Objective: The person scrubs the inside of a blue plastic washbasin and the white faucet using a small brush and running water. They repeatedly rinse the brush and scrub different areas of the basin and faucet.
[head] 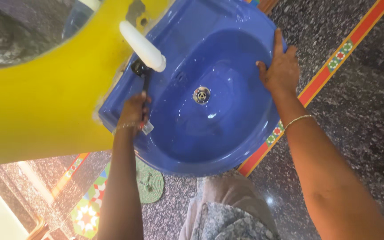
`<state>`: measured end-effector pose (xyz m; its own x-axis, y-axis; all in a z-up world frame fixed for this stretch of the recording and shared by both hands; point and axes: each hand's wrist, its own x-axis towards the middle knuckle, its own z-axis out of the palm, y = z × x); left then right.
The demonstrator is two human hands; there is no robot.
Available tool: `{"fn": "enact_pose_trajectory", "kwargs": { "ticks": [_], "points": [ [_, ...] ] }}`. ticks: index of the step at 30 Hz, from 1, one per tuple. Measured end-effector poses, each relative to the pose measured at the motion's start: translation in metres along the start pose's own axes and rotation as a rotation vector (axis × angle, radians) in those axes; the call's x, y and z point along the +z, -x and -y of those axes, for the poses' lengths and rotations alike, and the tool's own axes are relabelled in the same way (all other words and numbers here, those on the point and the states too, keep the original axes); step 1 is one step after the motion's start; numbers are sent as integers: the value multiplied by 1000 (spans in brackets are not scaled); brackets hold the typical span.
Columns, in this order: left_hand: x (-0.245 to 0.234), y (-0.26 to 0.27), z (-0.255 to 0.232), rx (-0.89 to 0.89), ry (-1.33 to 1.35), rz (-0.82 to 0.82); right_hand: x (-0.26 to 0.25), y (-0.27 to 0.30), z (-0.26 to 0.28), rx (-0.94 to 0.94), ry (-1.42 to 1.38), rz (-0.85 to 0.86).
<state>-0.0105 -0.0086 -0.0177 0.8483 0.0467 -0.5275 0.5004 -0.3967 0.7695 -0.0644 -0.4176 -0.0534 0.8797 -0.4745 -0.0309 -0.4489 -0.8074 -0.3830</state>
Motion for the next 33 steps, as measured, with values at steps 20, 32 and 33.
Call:
{"fn": "enact_pose_trajectory", "kwargs": {
  "ticks": [20, 32, 33],
  "points": [
    [14, -21, -4, 19, -14, -73, 6, -7, 1, 26, 60, -54],
    [5, -15, -3, 39, -96, -52, 3, -8, 5, 31, 92, -13],
    [2, -9, 3, 38, -108, -54, 2, -9, 5, 23, 98, -21]
  ]
}}
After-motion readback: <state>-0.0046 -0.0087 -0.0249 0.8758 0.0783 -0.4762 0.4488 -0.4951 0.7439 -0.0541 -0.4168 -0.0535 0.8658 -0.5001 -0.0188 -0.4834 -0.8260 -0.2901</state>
